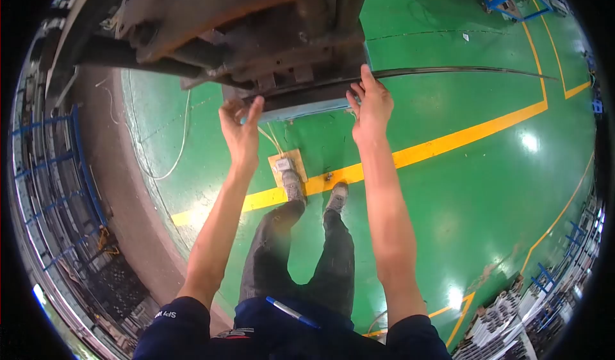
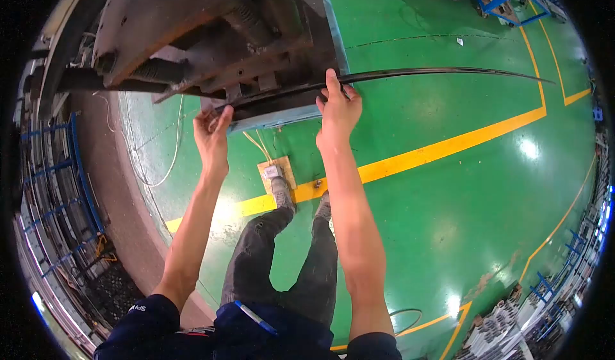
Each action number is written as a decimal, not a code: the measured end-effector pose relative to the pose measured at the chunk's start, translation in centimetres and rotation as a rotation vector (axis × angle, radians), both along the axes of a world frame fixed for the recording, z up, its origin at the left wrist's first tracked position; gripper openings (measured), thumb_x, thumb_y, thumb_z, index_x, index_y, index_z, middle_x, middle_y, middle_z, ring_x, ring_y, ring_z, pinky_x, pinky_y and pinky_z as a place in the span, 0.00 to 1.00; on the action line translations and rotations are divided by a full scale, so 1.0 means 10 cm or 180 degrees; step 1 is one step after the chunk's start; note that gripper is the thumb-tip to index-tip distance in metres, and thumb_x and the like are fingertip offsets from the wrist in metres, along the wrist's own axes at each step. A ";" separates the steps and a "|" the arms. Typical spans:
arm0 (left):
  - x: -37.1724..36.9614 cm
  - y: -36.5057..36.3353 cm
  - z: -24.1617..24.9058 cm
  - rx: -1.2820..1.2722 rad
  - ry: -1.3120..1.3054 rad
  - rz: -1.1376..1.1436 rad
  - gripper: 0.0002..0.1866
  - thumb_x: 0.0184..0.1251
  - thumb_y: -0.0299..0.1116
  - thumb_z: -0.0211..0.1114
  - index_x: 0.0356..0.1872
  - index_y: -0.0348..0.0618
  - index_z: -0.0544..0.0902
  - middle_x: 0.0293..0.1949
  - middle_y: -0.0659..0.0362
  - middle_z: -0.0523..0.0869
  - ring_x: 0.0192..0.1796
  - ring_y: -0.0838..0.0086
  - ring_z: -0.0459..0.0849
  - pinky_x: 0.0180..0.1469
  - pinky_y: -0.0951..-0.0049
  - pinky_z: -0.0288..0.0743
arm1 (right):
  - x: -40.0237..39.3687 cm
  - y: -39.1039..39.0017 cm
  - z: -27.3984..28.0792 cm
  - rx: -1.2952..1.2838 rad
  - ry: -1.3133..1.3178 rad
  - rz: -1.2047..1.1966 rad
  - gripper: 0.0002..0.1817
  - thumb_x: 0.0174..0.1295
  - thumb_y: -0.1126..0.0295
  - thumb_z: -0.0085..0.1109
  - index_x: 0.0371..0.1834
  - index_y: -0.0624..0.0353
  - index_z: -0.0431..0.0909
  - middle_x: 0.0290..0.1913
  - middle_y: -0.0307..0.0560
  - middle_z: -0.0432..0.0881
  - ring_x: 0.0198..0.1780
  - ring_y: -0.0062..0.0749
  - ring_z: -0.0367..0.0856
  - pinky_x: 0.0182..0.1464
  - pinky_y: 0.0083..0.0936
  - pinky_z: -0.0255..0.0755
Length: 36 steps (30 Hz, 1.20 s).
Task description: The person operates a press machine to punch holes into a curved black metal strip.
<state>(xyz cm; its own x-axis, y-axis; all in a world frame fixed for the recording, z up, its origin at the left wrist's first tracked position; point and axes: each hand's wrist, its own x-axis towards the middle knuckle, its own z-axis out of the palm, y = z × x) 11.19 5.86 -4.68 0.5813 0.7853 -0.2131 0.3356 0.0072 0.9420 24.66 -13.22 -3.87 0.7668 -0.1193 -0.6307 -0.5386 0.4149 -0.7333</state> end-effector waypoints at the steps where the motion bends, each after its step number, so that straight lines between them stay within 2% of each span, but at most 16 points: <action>1: 0.04 0.00 0.02 0.0089 -0.0245 -0.0030 0.32 0.61 0.40 0.75 0.59 0.33 0.69 0.56 0.49 0.76 0.57 0.68 0.77 0.57 0.68 0.72 | 0.06 0.02 -0.04 0.0075 0.0012 -0.0031 0.37 0.56 0.62 0.74 0.60 0.67 0.61 0.44 0.47 0.76 0.43 0.28 0.77 0.43 0.27 0.79; 3: 0.09 -0.01 0.05 0.0265 -0.0710 -0.0126 0.28 0.62 0.37 0.74 0.56 0.34 0.71 0.52 0.50 0.79 0.53 0.71 0.79 0.52 0.72 0.74 | 0.10 0.04 -0.09 0.0086 0.0045 -0.0010 0.34 0.54 0.67 0.75 0.57 0.68 0.64 0.43 0.46 0.76 0.38 0.27 0.77 0.38 0.27 0.79; 5: -0.01 0.20 -0.14 0.0249 -0.0678 -0.0463 0.23 0.63 0.34 0.73 0.54 0.34 0.74 0.49 0.52 0.81 0.49 0.73 0.80 0.49 0.73 0.75 | 0.12 0.05 -0.09 -0.0006 0.0021 0.0192 0.31 0.53 0.69 0.74 0.55 0.69 0.66 0.41 0.45 0.76 0.35 0.27 0.77 0.37 0.28 0.79; 6: -0.06 0.29 -0.21 0.0240 -0.0662 -0.0644 0.21 0.64 0.32 0.72 0.54 0.35 0.75 0.47 0.54 0.83 0.48 0.74 0.81 0.47 0.74 0.76 | 0.12 0.06 -0.04 0.0031 -0.0075 0.0059 0.25 0.50 0.75 0.72 0.48 0.68 0.69 0.38 0.43 0.77 0.32 0.25 0.75 0.31 0.26 0.76; 9: -0.13 0.39 -0.19 0.0592 -0.0160 -0.1162 0.15 0.66 0.28 0.69 0.51 0.36 0.79 0.45 0.57 0.85 0.44 0.76 0.82 0.48 0.73 0.77 | 0.14 0.14 -0.11 0.0076 -0.0059 -0.0253 0.22 0.48 0.76 0.71 0.43 0.66 0.69 0.34 0.40 0.76 0.30 0.23 0.73 0.28 0.22 0.70; 10: -0.12 0.24 -0.02 0.0988 -0.0141 -0.1293 0.12 0.61 0.24 0.71 0.45 0.36 0.82 0.39 0.58 0.85 0.40 0.75 0.81 0.44 0.74 0.76 | 0.11 0.10 -0.11 0.0118 -0.0076 -0.0177 0.21 0.46 0.76 0.71 0.41 0.63 0.69 0.35 0.39 0.74 0.32 0.22 0.72 0.29 0.22 0.66; 13: -0.45 0.06 0.21 0.1753 0.0258 -0.2157 0.10 0.57 0.21 0.71 0.41 0.38 0.85 0.37 0.55 0.84 0.39 0.72 0.82 0.41 0.73 0.77 | -0.20 -0.21 -0.16 0.0021 0.0149 -0.0135 0.23 0.48 0.76 0.71 0.44 0.60 0.68 0.40 0.41 0.73 0.34 0.21 0.71 0.32 0.20 0.64; 17: -1.10 -0.45 -0.01 0.1783 0.0344 -0.2163 0.11 0.52 0.17 0.71 0.37 0.40 0.87 0.36 0.55 0.83 0.38 0.66 0.84 0.41 0.68 0.80 | -1.00 -0.65 -0.06 0.0262 -0.0562 -0.0459 0.30 0.56 0.78 0.67 0.56 0.62 0.58 0.52 0.51 0.71 0.42 0.28 0.75 0.43 0.29 0.80; 19: -1.37 -0.90 -0.02 0.1604 0.0282 -0.2061 0.13 0.50 0.18 0.72 0.39 0.41 0.87 0.36 0.55 0.83 0.37 0.63 0.85 0.41 0.65 0.81 | -1.27 -0.84 0.15 -0.0041 -0.0965 -0.0462 0.30 0.59 0.81 0.63 0.59 0.63 0.54 0.54 0.55 0.71 0.45 0.32 0.78 0.51 0.37 0.83; 21: -1.62 -1.28 -0.11 0.1773 0.0463 -0.2088 0.13 0.50 0.21 0.70 0.39 0.46 0.87 0.38 0.58 0.84 0.39 0.60 0.85 0.39 0.62 0.81 | -1.43 -1.02 0.25 -0.0273 -0.1334 -0.0268 0.31 0.60 0.84 0.60 0.62 0.63 0.53 0.55 0.56 0.72 0.43 0.31 0.78 0.50 0.36 0.83; 26: -1.48 -1.90 0.20 0.0874 0.0405 -0.2304 0.27 0.54 0.26 0.74 0.58 0.40 0.79 0.51 0.50 0.83 0.53 0.56 0.83 0.53 0.63 0.78 | -1.51 -1.31 0.80 -0.1274 -0.2470 0.0293 0.37 0.57 0.82 0.64 0.67 0.63 0.52 0.48 0.49 0.78 0.34 0.18 0.73 0.37 0.15 0.68; 29: -1.23 -2.02 0.67 0.0565 -0.0100 -0.2638 0.37 0.54 0.30 0.76 0.67 0.38 0.69 0.60 0.49 0.79 0.62 0.58 0.78 0.62 0.62 0.73 | -1.32 -1.42 1.01 -0.1398 -0.2925 0.0296 0.38 0.55 0.83 0.66 0.67 0.63 0.53 0.48 0.48 0.79 0.33 0.18 0.73 0.35 0.15 0.67; 30: -1.16 -2.01 0.82 0.0308 -0.0208 -0.2776 0.40 0.56 0.30 0.75 0.69 0.38 0.65 0.64 0.50 0.76 0.66 0.60 0.74 0.67 0.61 0.68 | -1.28 -1.46 1.12 -0.1428 -0.2909 0.0485 0.37 0.53 0.83 0.68 0.65 0.65 0.58 0.49 0.49 0.79 0.36 0.21 0.76 0.39 0.17 0.72; 33: -0.97 -1.94 1.21 0.0059 -0.0749 -0.2632 0.43 0.58 0.31 0.74 0.73 0.40 0.60 0.66 0.49 0.73 0.67 0.59 0.73 0.67 0.59 0.68 | -1.18 -1.45 1.17 -0.1760 -0.3489 0.0539 0.36 0.54 0.84 0.67 0.66 0.65 0.59 0.50 0.51 0.77 0.39 0.25 0.77 0.40 0.16 0.74; 35: -0.88 -1.90 1.45 -0.0221 -0.1512 -0.2429 0.54 0.56 0.41 0.76 0.76 0.42 0.46 0.70 0.47 0.65 0.69 0.55 0.70 0.67 0.55 0.66 | -1.15 -1.45 1.23 -0.2409 -0.4087 0.0195 0.38 0.51 0.81 0.73 0.65 0.67 0.62 0.55 0.53 0.75 0.45 0.31 0.78 0.45 0.25 0.78; 36: -0.84 -1.85 1.62 -0.0175 -0.1648 -0.2275 0.59 0.53 0.47 0.78 0.77 0.42 0.44 0.70 0.46 0.63 0.69 0.52 0.70 0.68 0.52 0.65 | -1.15 -1.45 1.24 -0.2480 -0.4269 0.0062 0.35 0.48 0.79 0.75 0.60 0.67 0.67 0.49 0.55 0.78 0.41 0.37 0.80 0.42 0.28 0.77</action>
